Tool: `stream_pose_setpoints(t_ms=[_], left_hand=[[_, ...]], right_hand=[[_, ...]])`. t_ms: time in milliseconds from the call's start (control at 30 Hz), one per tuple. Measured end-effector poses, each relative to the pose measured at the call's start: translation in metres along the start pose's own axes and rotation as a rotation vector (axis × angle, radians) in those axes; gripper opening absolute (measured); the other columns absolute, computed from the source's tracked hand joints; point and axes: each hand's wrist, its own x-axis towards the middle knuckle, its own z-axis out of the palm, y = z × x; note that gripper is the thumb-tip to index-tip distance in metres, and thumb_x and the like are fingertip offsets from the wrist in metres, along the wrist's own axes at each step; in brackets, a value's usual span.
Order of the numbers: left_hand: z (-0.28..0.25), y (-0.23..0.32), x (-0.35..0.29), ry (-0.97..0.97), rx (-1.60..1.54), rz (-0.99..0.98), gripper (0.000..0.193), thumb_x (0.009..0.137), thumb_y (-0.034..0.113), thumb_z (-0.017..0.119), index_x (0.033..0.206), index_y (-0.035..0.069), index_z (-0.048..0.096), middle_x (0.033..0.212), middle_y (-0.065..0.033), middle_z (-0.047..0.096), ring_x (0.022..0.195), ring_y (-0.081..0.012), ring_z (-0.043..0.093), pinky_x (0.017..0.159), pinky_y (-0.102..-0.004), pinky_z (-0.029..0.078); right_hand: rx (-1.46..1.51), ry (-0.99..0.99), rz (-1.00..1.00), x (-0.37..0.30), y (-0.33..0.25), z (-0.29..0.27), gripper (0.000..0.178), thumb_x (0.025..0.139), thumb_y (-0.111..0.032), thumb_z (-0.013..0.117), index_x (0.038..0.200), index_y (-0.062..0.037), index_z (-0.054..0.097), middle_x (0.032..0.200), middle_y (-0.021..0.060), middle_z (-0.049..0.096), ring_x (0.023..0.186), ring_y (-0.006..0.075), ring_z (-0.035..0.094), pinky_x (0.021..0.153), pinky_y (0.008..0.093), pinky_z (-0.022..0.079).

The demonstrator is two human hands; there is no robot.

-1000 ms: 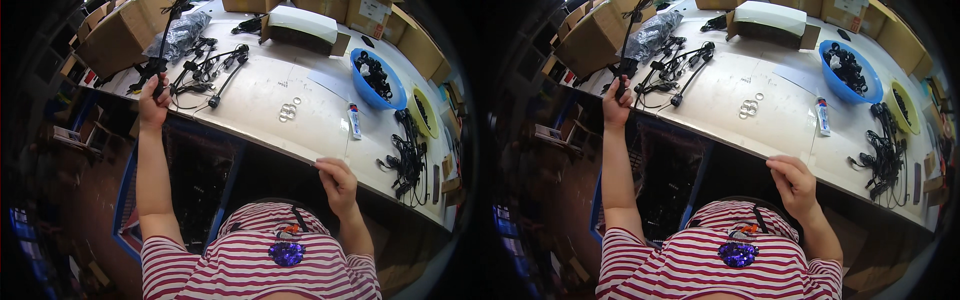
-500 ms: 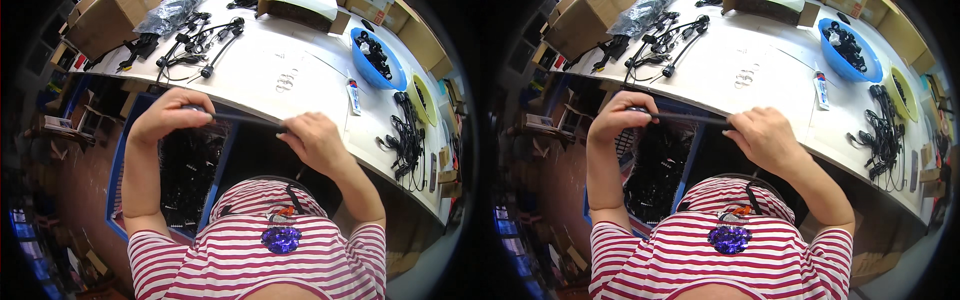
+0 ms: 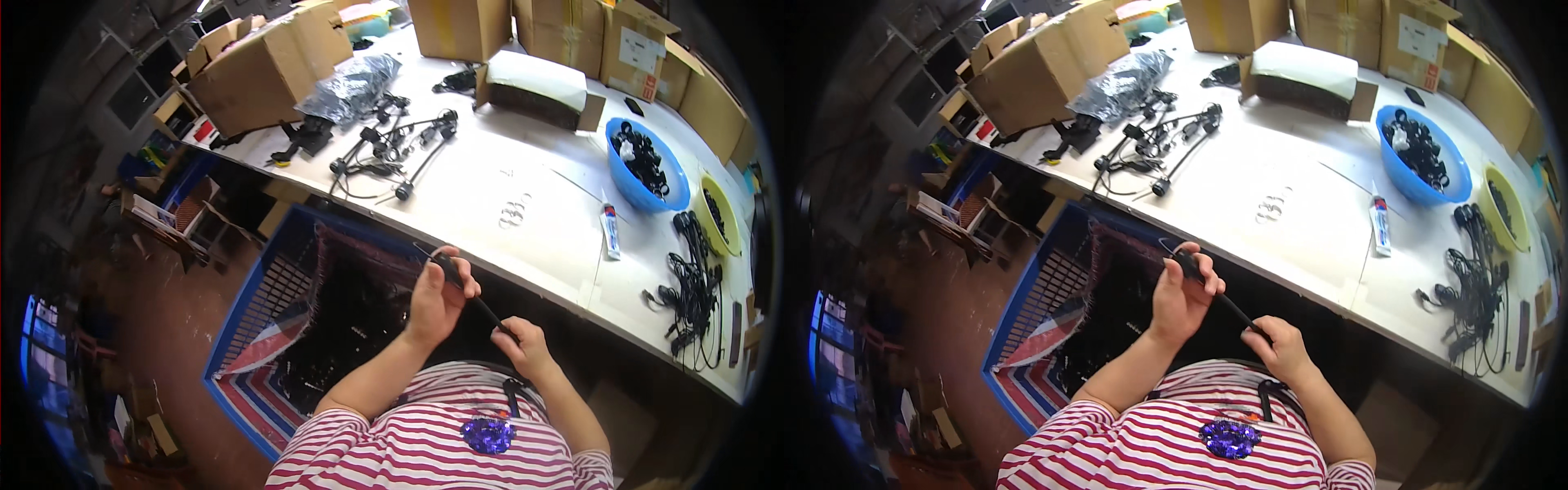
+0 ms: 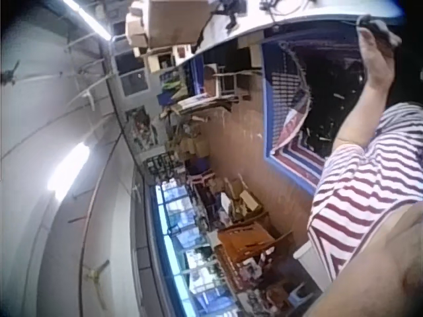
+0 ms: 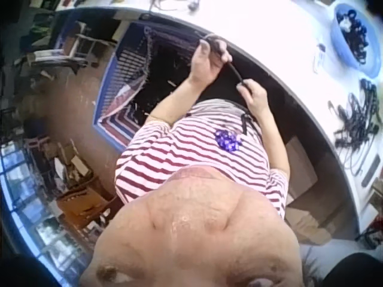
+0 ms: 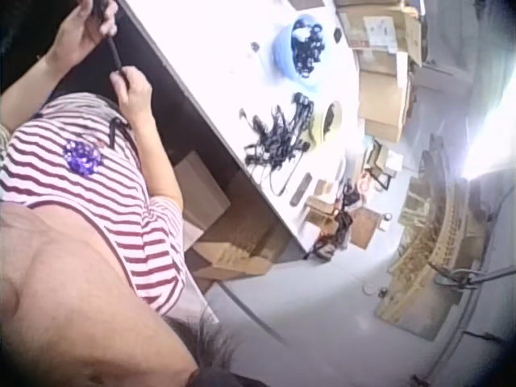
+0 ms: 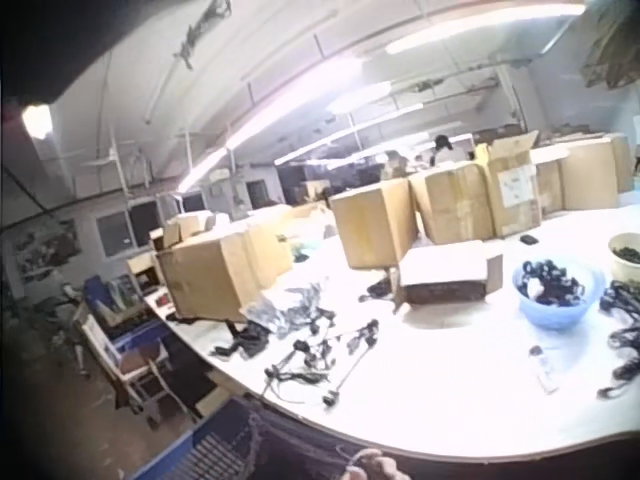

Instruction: The person assembles small electronic components at a workbench. They repeatedly pick up a small cylindrical device, apply adhesive from a tube to its interior, and attach a black circular cap. The person handles multiple units one at a time, placing finished items into a blue bin.

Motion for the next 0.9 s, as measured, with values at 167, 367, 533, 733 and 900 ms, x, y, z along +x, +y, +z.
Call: stream_pose_setpoints(t_ms=[167,367,533,733,900], left_hand=[[0.014,-0.004,0.005,-0.016,0.085,0.054,0.046,0.086,0.043,0.052,0.118,0.011,0.042,0.082,-0.0048,0.048,0.061,-0.0118,0.040,0.062,-0.0278,0.036],[0.015,-0.011,-0.005,-0.012,0.204,0.117,0.047,0.086,0.039,0.054,0.121,0.011,0.039,0.083,-0.0057,0.049,0.062,-0.0127,0.039,0.061,-0.0257,0.036],[0.012,0.001,-0.006,-0.038,0.268,0.191,0.048,0.085,0.040,0.053,0.121,0.011,0.039,0.083,-0.0053,0.050,0.063,-0.0110,0.039,0.061,-0.0247,0.036],[0.012,0.021,-0.008,-0.038,0.318,0.203,0.052,0.084,0.043,0.055,0.122,0.011,0.040,0.081,-0.0046,0.049,0.061,-0.0106,0.038,0.060,-0.0241,0.034],[0.013,0.041,-0.007,-0.117,0.311,0.240,0.049,0.087,0.039,0.053,0.123,0.009,0.038,0.083,-0.0050,0.050,0.064,-0.0103,0.039,0.060,-0.0232,0.035]], right_hand=[[0.002,-0.015,0.100,-0.004,0.020,0.007,0.079,0.062,-0.033,0.079,0.125,-0.0045,0.041,0.098,0.0137,0.057,0.092,0.0278,0.057,0.082,0.0338,0.045],[-0.177,-0.052,0.105,-0.007,0.073,0.026,0.048,0.071,-0.019,0.069,0.115,-0.0059,0.053,0.095,0.0160,0.061,0.091,0.0315,0.056,0.079,0.0379,0.045],[-0.566,-0.109,0.179,-0.007,0.090,0.044,0.030,0.087,-0.025,0.050,0.114,-0.0116,0.055,0.095,0.0138,0.062,0.095,0.0305,0.055,0.088,0.0429,0.038],[-0.656,-0.166,0.181,-0.013,0.133,0.064,0.035,0.091,-0.028,0.044,0.121,-0.0125,0.048,0.109,0.0133,0.058,0.111,0.0283,0.048,0.095,0.0566,0.025],[-0.790,-0.262,0.226,-0.028,0.176,0.070,0.039,0.090,-0.031,0.043,0.124,-0.0125,0.046,0.115,0.0133,0.056,0.119,0.0295,0.042,0.097,0.0636,0.018]])
